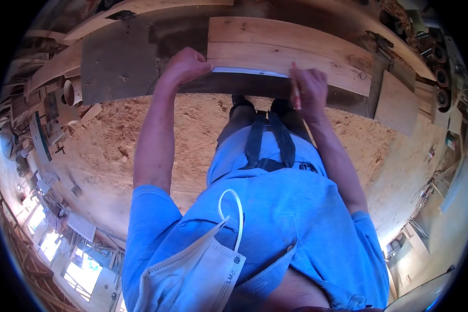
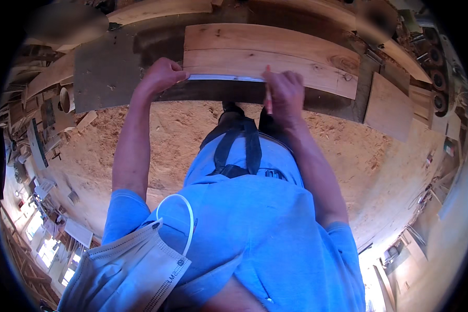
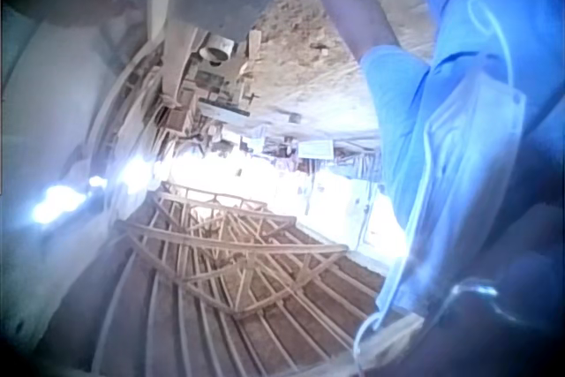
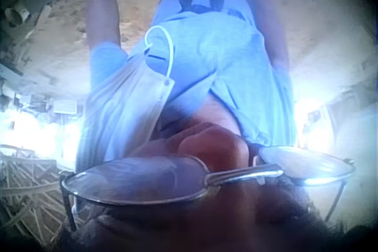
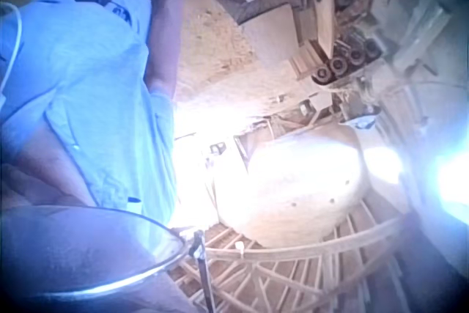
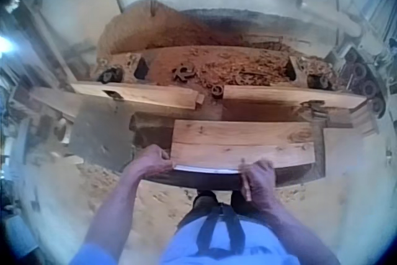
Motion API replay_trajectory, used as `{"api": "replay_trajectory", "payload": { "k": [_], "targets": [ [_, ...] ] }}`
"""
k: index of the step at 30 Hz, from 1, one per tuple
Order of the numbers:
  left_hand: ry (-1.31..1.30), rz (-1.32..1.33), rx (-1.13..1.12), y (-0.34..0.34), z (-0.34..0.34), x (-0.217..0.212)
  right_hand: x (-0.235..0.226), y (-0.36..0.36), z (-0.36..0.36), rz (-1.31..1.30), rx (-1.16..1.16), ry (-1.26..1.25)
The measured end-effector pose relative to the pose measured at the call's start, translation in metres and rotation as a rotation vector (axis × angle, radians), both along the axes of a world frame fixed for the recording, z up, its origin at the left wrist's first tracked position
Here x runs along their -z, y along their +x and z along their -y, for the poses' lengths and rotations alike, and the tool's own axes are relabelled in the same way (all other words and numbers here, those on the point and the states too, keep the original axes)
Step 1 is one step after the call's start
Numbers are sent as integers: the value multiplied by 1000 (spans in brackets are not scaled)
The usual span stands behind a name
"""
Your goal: The person picks up a rectangular wooden board and places it on a workbench. Using a tape measure and a pencil, they measure the board's length and mark it. They then use a metal square ruler to draw a straight line across the board at the marked point. Finally, they pick up a second wooden board and place it next to the first one.
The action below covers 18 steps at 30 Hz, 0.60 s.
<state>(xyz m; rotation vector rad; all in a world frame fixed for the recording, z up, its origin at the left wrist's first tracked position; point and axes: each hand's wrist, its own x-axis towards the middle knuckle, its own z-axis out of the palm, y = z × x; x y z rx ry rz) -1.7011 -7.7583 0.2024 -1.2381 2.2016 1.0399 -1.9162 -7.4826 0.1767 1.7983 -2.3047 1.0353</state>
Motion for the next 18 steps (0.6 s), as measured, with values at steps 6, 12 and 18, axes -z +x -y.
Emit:
{"api": "replay_trajectory", "payload": {
  "k": [6,12,18],
  "targets": [
    [38,-12,-50,-3,-2,-3,8,21,47,48,-135,-40],
    [-47,6,42,-4,0,-5,12,24,55,112,-124,-33],
    [-15,44,11,-7,2,-3,11,25,53,154,-100,-1]
  ]
}}
